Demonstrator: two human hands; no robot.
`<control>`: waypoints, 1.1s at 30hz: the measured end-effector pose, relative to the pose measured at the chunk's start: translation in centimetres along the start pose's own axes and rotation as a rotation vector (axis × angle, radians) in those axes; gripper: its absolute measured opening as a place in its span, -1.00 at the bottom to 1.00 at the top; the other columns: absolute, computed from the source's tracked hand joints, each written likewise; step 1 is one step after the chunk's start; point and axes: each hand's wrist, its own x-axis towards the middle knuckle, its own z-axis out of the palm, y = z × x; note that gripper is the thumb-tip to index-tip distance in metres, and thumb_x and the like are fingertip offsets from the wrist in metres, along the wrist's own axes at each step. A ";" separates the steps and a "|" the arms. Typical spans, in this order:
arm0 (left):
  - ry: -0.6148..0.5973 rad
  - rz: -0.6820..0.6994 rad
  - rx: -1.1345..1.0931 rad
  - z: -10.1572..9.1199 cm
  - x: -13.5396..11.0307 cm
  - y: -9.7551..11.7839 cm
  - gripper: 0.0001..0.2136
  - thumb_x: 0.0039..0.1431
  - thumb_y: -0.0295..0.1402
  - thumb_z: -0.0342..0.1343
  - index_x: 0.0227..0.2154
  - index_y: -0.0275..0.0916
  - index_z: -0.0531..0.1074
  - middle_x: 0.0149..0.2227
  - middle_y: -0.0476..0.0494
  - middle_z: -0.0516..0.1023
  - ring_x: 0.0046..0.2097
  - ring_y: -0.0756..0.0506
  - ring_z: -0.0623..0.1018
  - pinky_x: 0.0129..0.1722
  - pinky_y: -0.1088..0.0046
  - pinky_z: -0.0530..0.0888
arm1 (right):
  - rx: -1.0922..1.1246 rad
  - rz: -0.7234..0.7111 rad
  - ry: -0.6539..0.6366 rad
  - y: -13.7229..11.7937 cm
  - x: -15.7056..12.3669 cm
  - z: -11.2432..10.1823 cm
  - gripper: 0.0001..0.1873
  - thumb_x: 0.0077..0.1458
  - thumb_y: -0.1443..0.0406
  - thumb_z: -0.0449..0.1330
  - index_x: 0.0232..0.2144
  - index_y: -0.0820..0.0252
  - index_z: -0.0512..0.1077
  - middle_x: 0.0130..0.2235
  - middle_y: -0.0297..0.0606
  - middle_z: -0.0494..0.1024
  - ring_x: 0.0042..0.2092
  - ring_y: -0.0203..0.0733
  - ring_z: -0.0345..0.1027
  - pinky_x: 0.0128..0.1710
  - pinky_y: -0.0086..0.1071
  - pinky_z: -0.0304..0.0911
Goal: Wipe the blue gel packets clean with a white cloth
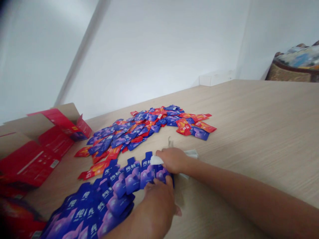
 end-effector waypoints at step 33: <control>0.267 -0.263 0.037 4.0 -0.2 1.0 -0.53 0.12 -0.66 -0.32 0.09 -0.55 0.21 0.06 -0.68 0.31 0.10 -0.42 0.32 0.08 -0.14 0.18 | 0.021 -0.057 0.002 0.0 0.3 0.0 -0.63 -0.01 0.25 0.16 -0.10 0.15 0.31 -0.16 -0.14 0.47 -0.13 -0.02 0.34 -0.24 -0.31 0.16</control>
